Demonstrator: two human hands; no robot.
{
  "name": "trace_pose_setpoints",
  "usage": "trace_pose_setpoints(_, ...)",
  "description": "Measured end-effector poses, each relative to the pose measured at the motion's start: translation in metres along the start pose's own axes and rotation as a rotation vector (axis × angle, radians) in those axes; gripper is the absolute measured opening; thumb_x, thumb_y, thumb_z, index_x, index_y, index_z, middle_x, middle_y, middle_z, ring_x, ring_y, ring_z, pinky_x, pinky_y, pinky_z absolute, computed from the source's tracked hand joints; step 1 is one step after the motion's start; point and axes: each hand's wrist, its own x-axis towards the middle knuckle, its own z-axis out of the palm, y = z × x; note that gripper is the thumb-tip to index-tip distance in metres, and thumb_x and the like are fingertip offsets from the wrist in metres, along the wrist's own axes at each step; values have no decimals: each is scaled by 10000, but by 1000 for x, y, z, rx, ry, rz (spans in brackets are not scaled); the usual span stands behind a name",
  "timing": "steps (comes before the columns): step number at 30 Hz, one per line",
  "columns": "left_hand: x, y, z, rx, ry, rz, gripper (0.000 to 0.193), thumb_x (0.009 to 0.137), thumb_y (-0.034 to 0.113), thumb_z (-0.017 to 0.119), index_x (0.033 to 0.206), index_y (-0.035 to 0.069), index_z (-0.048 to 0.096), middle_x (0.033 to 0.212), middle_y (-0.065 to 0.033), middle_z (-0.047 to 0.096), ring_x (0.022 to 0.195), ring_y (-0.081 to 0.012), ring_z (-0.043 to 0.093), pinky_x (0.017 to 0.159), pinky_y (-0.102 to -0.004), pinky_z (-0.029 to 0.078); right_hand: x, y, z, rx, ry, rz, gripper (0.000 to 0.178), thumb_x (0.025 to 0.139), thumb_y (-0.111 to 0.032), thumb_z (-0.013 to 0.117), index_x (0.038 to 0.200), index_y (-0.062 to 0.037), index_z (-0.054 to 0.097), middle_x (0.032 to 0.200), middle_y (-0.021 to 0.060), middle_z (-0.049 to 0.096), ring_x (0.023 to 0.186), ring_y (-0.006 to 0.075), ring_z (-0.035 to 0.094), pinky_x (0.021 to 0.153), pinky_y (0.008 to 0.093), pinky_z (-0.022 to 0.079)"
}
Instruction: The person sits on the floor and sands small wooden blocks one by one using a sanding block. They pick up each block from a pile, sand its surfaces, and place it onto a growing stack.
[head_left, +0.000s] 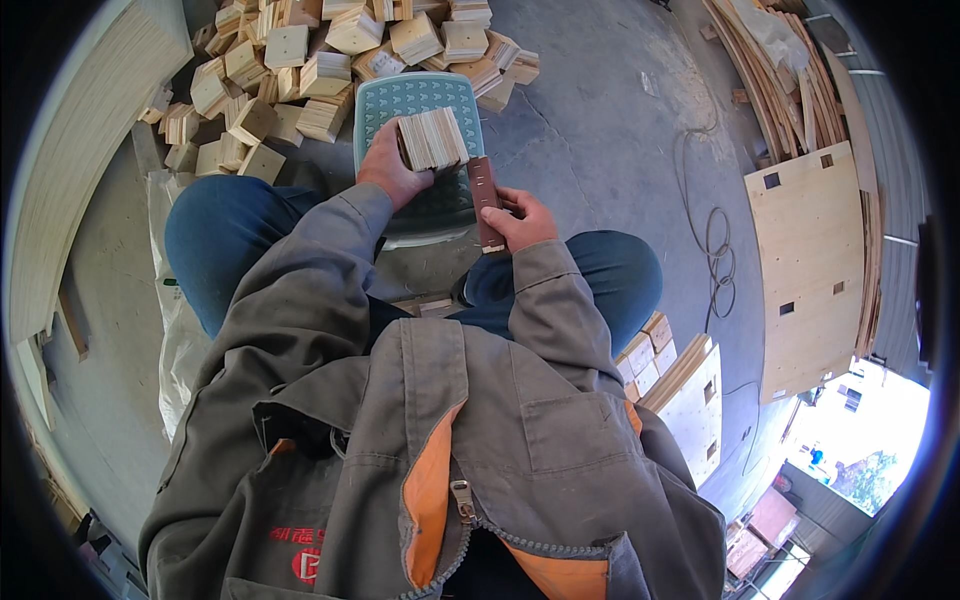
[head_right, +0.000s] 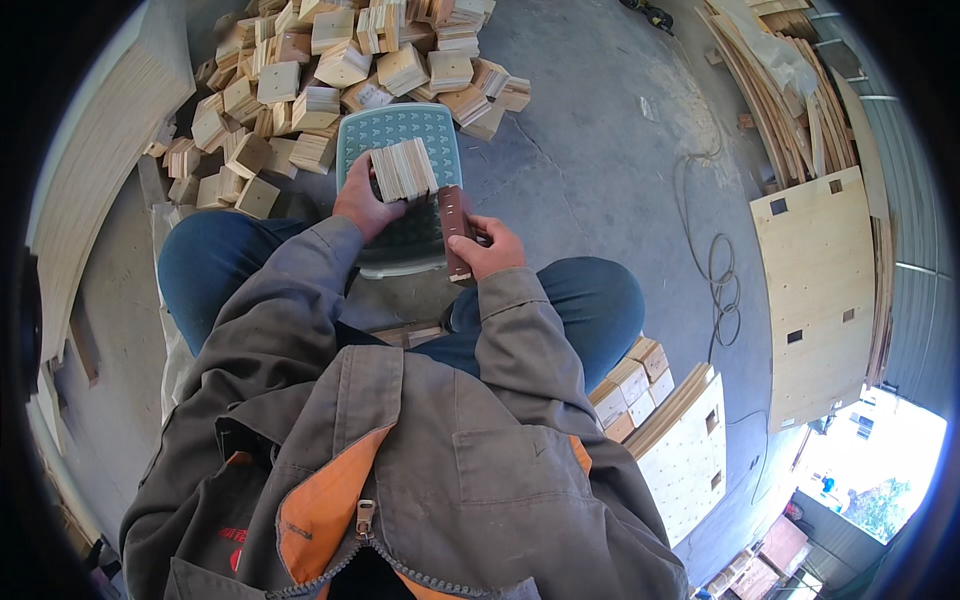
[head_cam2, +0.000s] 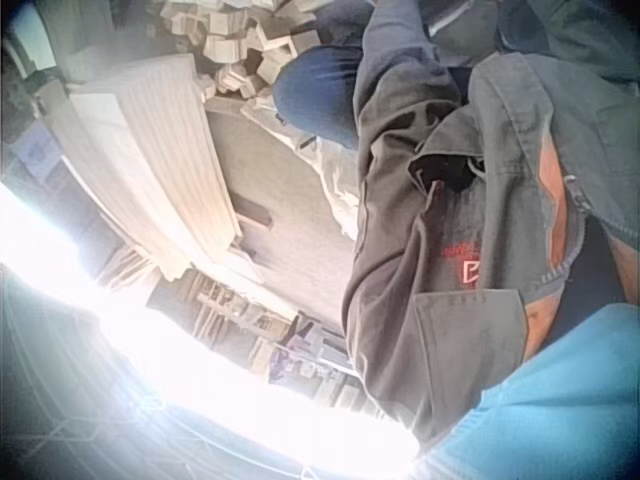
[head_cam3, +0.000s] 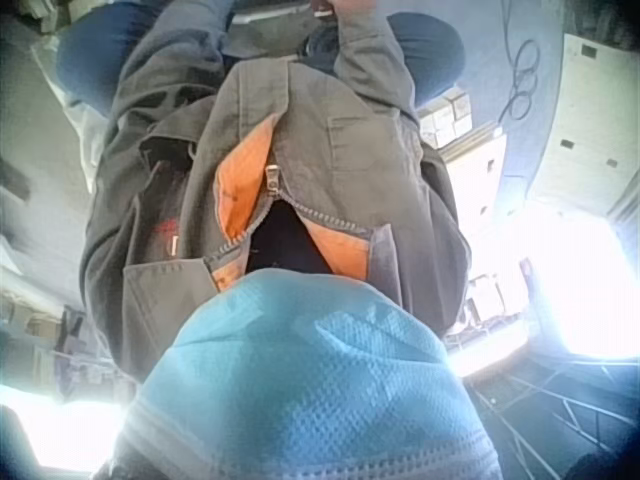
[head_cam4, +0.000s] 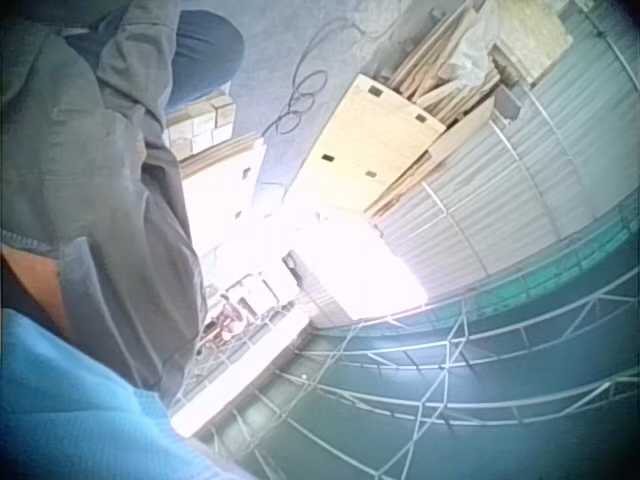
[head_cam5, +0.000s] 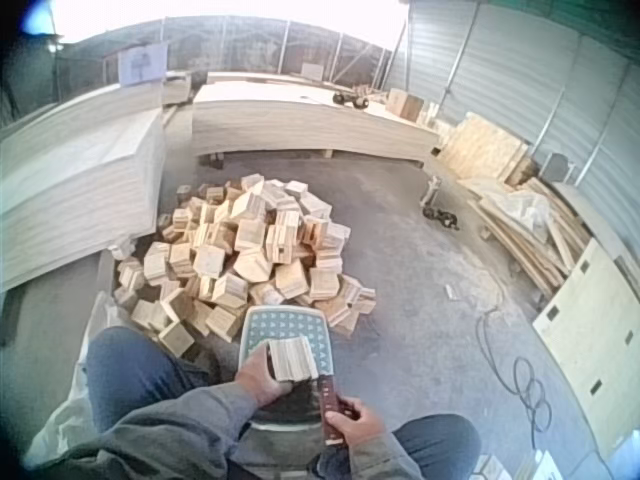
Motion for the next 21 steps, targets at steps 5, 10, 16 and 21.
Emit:
trace_pose_setpoints(5, 1, -5, 3, 7, 25, 25, 961, 686, 180, 895, 1516, 69, 423, 1395, -184, 621, 1347, -314, 589, 1143, -395, 459, 0, 0, 1, 11, 0, -2, 557, 872, -155, 845, 1351, 50, 651, 1230, 175, 734, 1101, 229, 713, 977, 371, 579)
trace_pose_setpoints(10, 2, -6, 3, 0, -2, 10, 979, 666, 239, 892, 1503, 61, 417, 1446, -214, 555, 1365, -389, 549, 1163, -423, 451, -1, -3, 1, 6, -3, 6, 558, 875, -155, 842, 1356, 52, 648, 1230, 178, 733, 1102, 233, 713, 979, 371, 577)
trace_pose_setpoints(16, 3, -7, 4, -17, -1, 27, 975, 668, 244, 892, 1499, 61, 416, 1440, -216, 554, 1365, -395, 543, 1161, -428, 450, -1, -2, 0, -11, 3, 4, 562, 878, -160, 839, 1363, 50, 645, 1239, 183, 729, 1114, 243, 711, 990, 375, 574)
trace_pose_setpoints(21, 2, -7, 3, -14, -3, 22, 979, 666, 246, 891, 1500, 59, 415, 1439, -215, 552, 1368, -393, 538, 1166, -426, 445, -2, -4, 1, -22, 4, 9, 564, 878, -165, 838, 1363, 49, 644, 1248, 187, 726, 1123, 250, 710, 995, 380, 574)
